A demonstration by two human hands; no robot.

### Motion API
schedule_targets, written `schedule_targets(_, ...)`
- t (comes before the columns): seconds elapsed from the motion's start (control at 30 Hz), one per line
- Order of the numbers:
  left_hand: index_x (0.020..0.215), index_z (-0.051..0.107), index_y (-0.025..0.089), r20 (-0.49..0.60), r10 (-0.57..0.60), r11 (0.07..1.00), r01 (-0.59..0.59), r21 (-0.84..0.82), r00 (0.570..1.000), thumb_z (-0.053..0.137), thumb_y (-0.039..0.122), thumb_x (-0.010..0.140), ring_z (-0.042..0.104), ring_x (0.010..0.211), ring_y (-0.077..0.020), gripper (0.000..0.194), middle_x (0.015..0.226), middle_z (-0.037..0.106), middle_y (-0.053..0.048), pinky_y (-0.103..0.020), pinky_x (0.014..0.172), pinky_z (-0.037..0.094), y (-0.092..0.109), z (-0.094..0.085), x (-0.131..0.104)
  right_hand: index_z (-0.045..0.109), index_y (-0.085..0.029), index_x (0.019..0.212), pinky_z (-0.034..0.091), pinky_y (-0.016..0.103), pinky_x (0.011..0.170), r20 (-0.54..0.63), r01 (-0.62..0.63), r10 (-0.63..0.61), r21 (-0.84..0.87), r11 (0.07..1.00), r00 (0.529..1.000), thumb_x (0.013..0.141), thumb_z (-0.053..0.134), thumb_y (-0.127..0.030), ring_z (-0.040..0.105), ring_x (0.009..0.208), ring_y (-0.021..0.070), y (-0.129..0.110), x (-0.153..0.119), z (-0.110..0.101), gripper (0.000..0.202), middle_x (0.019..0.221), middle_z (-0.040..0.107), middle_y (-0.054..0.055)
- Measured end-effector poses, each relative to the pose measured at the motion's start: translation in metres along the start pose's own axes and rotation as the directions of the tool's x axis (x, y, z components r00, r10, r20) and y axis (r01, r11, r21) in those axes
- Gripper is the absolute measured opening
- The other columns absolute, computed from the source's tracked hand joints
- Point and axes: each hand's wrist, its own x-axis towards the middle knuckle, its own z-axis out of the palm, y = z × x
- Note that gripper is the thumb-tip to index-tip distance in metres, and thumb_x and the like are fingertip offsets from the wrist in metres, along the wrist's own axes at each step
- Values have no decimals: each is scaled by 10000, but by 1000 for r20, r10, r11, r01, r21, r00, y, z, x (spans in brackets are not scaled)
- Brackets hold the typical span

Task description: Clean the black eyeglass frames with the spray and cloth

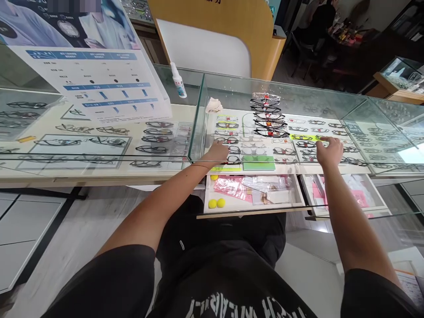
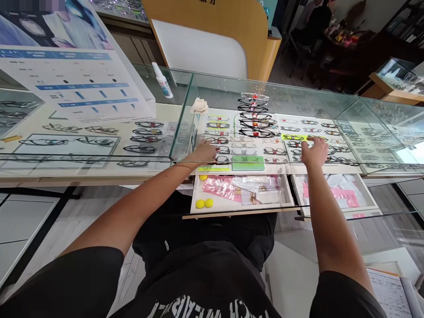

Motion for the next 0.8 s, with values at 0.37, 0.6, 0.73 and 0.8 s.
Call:
schedule_targets(0.37,937,819,122,56,-116,990,111,87,992,798,256,842,539,1347,-474,166,1195,772,-291,-638,1172,343,7,-4,16,789,-219,1248,440,599,1240,20,-6,6,7,1000,1000,920,553,-450,587,1330,410,-1,0,2,466,1434,707,188)
schedule_targets(0.6,1083,842,62,25,-77,987,73,145,997,648,164,903,502,1370,-459,284,1387,706,-345,-627,1157,321,23,-9,-3,773,-209,1271,447,626,1249,49,-16,16,-1,1000,999,942,559,-426,577,1381,429,-6,-1,-1,449,1456,689,189)
schedule_targets(0.73,1037,849,140,70,-28,992,19,128,997,661,197,902,503,1384,-455,239,1416,713,-279,-637,1137,343,46,-15,-26,764,-214,1279,450,632,1252,56,-17,17,-7,1000,998,949,584,-399,571,1396,430,-5,-1,1,419,1466,682,186)
schedule_targets(0.8,1016,838,185,112,-3,996,-7,87,994,674,233,917,524,1386,-423,198,1418,732,-217,-598,1137,372,59,-20,-43,761,-213,1278,450,641,1248,54,-13,13,-6,1000,998,956,597,-391,571,1391,434,-4,0,2,402,1461,680,192)
